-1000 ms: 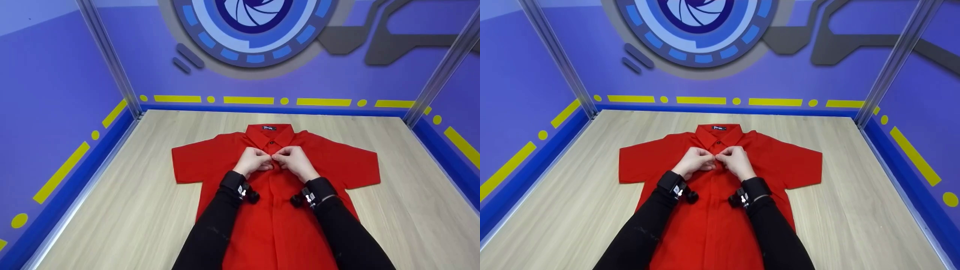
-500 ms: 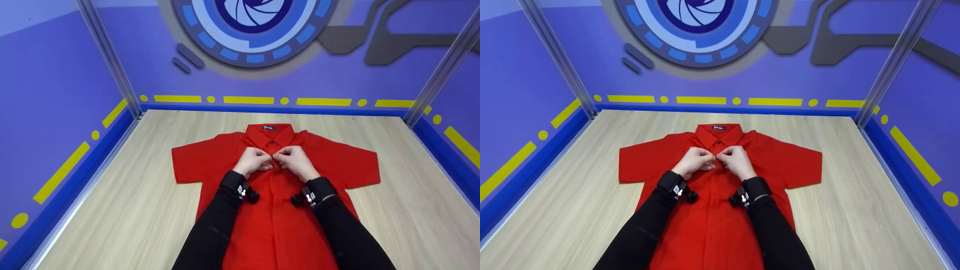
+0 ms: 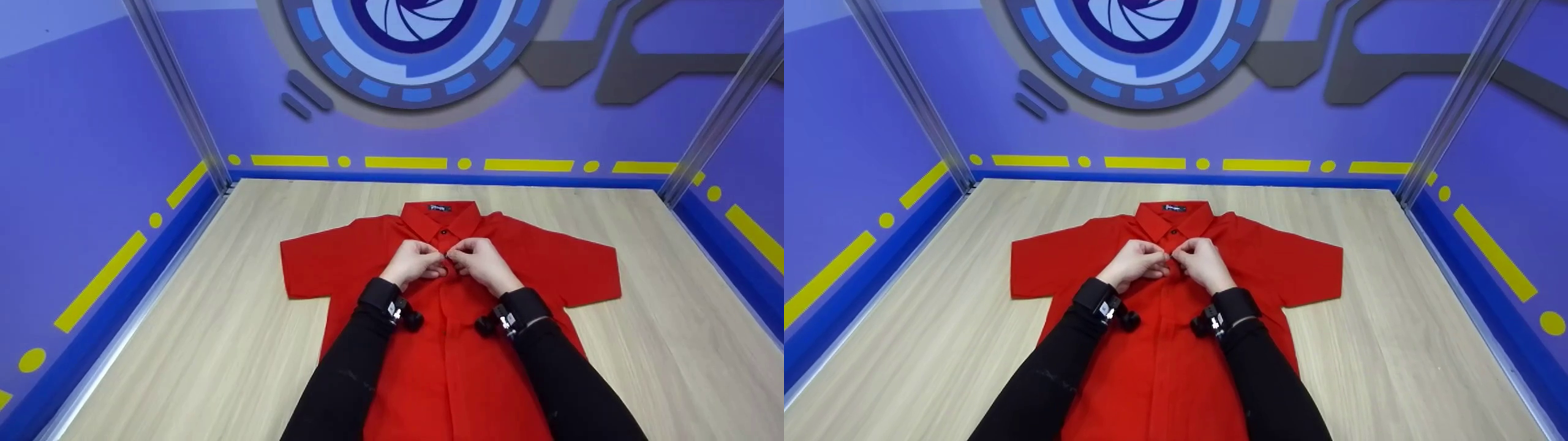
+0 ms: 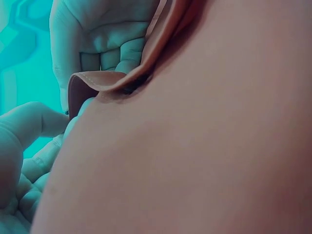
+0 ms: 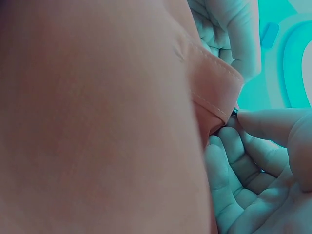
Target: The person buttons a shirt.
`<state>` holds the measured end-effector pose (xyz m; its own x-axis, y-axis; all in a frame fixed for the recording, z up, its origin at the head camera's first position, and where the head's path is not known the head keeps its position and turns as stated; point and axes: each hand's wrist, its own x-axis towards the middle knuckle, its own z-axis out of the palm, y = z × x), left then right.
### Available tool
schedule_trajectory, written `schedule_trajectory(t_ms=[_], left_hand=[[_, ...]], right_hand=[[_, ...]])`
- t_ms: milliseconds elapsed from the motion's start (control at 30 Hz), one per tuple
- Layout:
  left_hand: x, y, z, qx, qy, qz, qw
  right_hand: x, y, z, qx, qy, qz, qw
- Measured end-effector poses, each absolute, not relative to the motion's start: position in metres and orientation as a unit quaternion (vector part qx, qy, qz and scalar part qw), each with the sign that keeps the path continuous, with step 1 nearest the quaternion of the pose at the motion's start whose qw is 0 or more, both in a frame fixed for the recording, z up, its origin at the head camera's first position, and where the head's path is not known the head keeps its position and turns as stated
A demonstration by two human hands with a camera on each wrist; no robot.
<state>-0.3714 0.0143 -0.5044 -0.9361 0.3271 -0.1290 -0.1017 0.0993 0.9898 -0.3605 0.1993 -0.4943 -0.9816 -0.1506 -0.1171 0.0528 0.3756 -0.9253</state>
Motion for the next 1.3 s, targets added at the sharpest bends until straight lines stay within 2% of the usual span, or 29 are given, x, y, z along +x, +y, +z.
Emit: schedule_trajectory(t_ms=[400, 833, 1067, 1300], left_hand=[[-0.3726, 0.0149, -0.5046, 0.074, 0.72, 0.67, 0.165], [-0.3722, 0.0178, -0.5045, 0.066, 0.71, 0.687, 0.143], [-0.3728, 0.0179, -0.5045, 0.045, 0.71, 0.689, 0.139], [-0.3733, 0.0185, -0.5022, 0.045, 0.717, 0.679, 0.15]], right_hand=[[-0.3616, 0.1997, -0.4939, -0.027, 0.826, -0.555, 0.095], [-0.3629, 0.2026, -0.4937, -0.007, 0.799, -0.593, 0.098], [-0.3616, 0.1972, -0.4908, 0.003, 0.805, -0.588, 0.077], [-0.3601, 0.1967, -0.4868, -0.021, 0.863, -0.501, 0.052]])
